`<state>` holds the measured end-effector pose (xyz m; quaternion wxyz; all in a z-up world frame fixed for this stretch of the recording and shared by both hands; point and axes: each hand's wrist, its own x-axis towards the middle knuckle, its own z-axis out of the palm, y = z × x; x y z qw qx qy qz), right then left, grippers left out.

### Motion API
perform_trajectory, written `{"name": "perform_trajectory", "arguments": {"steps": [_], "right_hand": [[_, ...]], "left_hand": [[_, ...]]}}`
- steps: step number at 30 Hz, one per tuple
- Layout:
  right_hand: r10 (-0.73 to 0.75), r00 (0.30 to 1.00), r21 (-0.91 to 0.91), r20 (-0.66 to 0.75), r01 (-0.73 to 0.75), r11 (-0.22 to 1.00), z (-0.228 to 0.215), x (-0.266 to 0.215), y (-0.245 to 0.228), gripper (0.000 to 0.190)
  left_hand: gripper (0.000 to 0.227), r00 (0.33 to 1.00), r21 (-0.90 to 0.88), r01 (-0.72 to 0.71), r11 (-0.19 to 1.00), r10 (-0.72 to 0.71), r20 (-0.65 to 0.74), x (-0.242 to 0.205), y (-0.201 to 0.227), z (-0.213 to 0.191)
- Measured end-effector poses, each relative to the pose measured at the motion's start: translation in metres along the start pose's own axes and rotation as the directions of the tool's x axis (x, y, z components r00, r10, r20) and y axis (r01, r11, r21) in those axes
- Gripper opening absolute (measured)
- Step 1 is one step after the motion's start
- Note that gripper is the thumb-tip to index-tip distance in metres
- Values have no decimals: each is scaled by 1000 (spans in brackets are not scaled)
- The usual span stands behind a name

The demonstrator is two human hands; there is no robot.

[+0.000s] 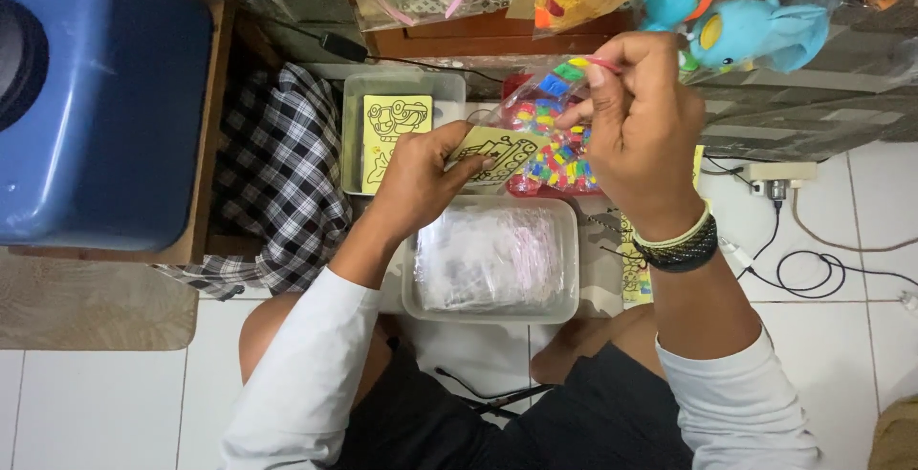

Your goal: The person puts a drawing sheet and small colorful plastic pieces into a small plastic bag by hand.

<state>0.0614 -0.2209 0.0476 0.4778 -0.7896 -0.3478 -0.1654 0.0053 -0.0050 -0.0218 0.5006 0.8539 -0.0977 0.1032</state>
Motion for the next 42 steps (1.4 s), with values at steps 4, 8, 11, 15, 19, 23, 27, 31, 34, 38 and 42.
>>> {"name": "perform_trajectory", "arguments": {"steps": [4, 8, 11, 15, 19, 23, 27, 31, 34, 38, 42], "right_hand": [[-102, 986, -115, 133, 118, 986, -4, 3, 0, 11], [-68, 962, -50, 263, 84, 995, -1, 2, -4, 13], [11, 948, 87, 317, -41, 995, 2, 2, -5, 11], [82, 928, 122, 362, -134, 983, -1, 1, -5, 9], [131, 925, 176, 358, -205, 963, -2, 1, -3, 9], [132, 945, 140, 299, -180, 974, -4, 4, -1, 8], [141, 965, 120, 221, -170, 978, -3, 2, -3, 8], [92, 970, 97, 224, -116, 989, -3, 3, -5, 9], [35, 962, 43, 270, -49, 998, -3, 5, -10, 7], [7, 960, 5, 281, -9, 1000, -2, 5, -6, 9], [83, 954, 79, 287, -110, 991, -3, 5, -4, 25]], "left_hand": [[14, 1000, 25, 22, 999, -22, -4, 0, -2, 1], [13, 1000, 32, 5, 999, -4, -15, 0, -1, 2], [17, 1000, 40, 12, 999, -11, -20, -1, -5, 4], [15, 998, 28, 60, 998, -60, -6, 0, -2, 3], [14, 999, 12, 39, 999, -38, -18, 0, -4, 2], [12, 999, -6, 43, 999, -43, -20, 1, 2, -2], [15, 999, 21, 6, 1000, -5, -38, 0, 1, -2], [16, 999, 49, -10, 999, 12, -31, -1, 0, 0], [21, 1000, 29, -4, 1000, 4, -5, -1, 2, 1], [14, 998, -50, 44, 998, -41, 48, -2, 5, 2], [18, 994, -91, 93, 991, -88, 63, -1, 5, 4]]}}
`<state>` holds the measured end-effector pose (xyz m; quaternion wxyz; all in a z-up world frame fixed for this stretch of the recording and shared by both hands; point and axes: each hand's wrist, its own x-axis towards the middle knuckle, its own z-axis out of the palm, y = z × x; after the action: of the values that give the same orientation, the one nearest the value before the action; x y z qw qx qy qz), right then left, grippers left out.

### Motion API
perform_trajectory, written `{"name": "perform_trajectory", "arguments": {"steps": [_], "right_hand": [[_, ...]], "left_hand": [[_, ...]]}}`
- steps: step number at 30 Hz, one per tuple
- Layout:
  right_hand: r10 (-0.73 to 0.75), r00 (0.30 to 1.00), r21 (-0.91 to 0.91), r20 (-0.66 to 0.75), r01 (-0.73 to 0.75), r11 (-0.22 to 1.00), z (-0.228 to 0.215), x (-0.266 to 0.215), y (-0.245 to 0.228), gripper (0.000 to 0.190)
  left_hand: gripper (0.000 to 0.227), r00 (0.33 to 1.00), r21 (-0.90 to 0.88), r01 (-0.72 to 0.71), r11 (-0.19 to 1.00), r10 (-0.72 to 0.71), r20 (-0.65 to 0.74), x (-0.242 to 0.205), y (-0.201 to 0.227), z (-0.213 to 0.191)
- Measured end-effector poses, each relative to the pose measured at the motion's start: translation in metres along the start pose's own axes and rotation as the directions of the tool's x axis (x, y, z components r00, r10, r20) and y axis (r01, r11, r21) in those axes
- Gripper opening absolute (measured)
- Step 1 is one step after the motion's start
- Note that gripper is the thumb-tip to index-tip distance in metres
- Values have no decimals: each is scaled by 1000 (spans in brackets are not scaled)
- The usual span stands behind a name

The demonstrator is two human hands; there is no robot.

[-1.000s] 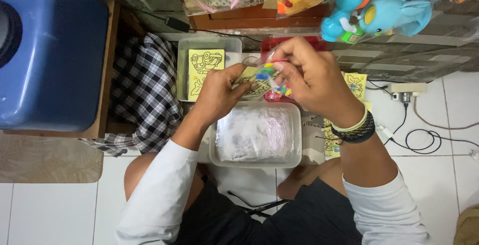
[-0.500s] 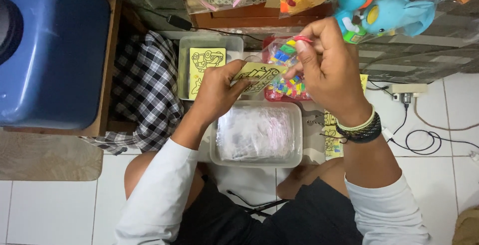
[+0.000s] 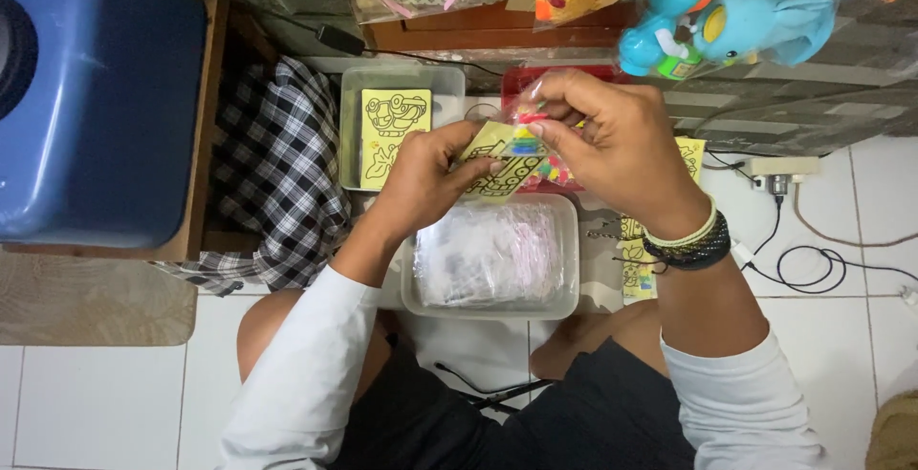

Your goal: The person puts a drawing sheet and small colorful plastic pieces into a small plastic bag by hand.

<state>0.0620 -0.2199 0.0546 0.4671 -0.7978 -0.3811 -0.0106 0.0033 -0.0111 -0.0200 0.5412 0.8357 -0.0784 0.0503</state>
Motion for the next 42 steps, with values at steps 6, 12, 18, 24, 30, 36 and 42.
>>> {"name": "perform_trajectory", "arguments": {"steps": [6, 12, 18, 24, 30, 36, 42], "right_hand": [[-45, 999, -108, 31, 48, 993, -6, 1, 1, 13], [-174, 984, -236, 44, 180, 955, 1, 0, 10, 16], [-194, 980, -227, 42, 198, 953, 5, 5, 7, 8], [-201, 974, -160, -106, 183, 970, 25, 12, 12, 25], [0, 999, -295, -40, -11, 955, 72, 25, 117, 18], [612, 772, -621, 172, -397, 676, 143, 42, 182, 27], [527, 829, -665, 187, -288, 689, 168, 55, 174, 32]], "left_hand": [[21, 997, -74, 72, 995, -74, -34, 1, -6, 1], [16, 996, -113, 78, 991, -81, -23, 2, -5, 0], [18, 999, -104, 30, 994, -34, -36, 1, 3, -7], [15, 974, 87, -85, 993, 101, -204, 1, -18, -24], [20, 858, 116, -67, 991, 117, -500, 1, -19, -49], [26, 861, 95, -170, 981, 195, -470, 0, -23, -51], [22, 865, 49, -172, 984, 175, -471, -4, -14, -54]]}}
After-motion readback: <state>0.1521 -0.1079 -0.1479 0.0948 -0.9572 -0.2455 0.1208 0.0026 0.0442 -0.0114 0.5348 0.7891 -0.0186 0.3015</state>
